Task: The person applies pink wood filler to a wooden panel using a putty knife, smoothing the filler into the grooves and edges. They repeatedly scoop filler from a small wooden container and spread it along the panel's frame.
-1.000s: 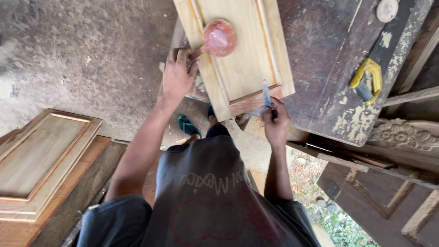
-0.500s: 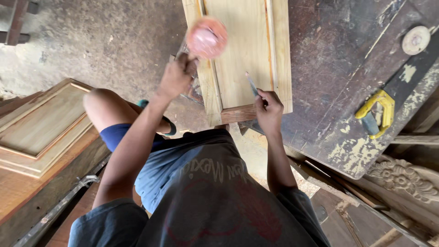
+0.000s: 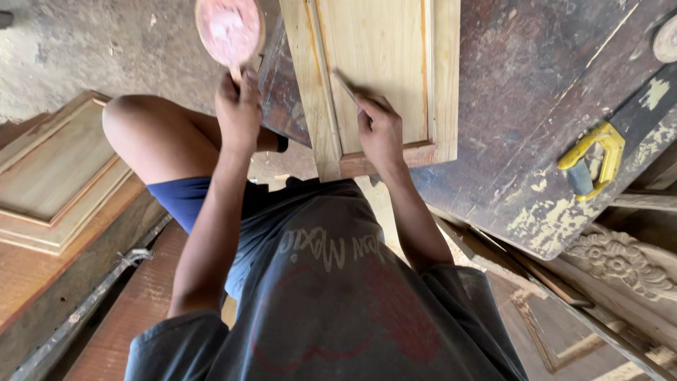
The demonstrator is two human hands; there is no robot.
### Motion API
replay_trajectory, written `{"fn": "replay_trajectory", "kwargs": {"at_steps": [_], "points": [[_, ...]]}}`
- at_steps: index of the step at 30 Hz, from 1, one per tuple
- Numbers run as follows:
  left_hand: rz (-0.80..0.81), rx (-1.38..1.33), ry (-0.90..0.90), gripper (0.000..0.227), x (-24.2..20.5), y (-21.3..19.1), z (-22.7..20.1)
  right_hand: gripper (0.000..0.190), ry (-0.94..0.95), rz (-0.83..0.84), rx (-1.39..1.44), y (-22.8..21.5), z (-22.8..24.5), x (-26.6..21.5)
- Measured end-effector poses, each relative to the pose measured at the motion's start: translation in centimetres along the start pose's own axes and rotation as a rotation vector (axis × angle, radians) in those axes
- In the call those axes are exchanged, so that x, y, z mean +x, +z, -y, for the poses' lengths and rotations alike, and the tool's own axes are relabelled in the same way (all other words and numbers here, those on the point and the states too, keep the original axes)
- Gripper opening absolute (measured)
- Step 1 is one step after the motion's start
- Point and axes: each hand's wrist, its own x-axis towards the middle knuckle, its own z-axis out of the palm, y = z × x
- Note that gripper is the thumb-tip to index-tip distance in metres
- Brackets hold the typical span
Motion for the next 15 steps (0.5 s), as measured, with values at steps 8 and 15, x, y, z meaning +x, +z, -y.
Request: {"fn": "replay_trajectory", "kwargs": {"at_steps": [8, 15], "points": [[0.076, -0.169, -0.154, 0.024, -2.8, 0.8, 0.2, 0.029, -0.007, 0.053, -0.135, 0.9, 0.6, 0.0], [0.129, -0.199, -0.059, 0.024, -3.1, 1.2, 0.8, 0.031, -0.079, 0.144, -0.439, 0.6, 0.1, -0.9]]}}
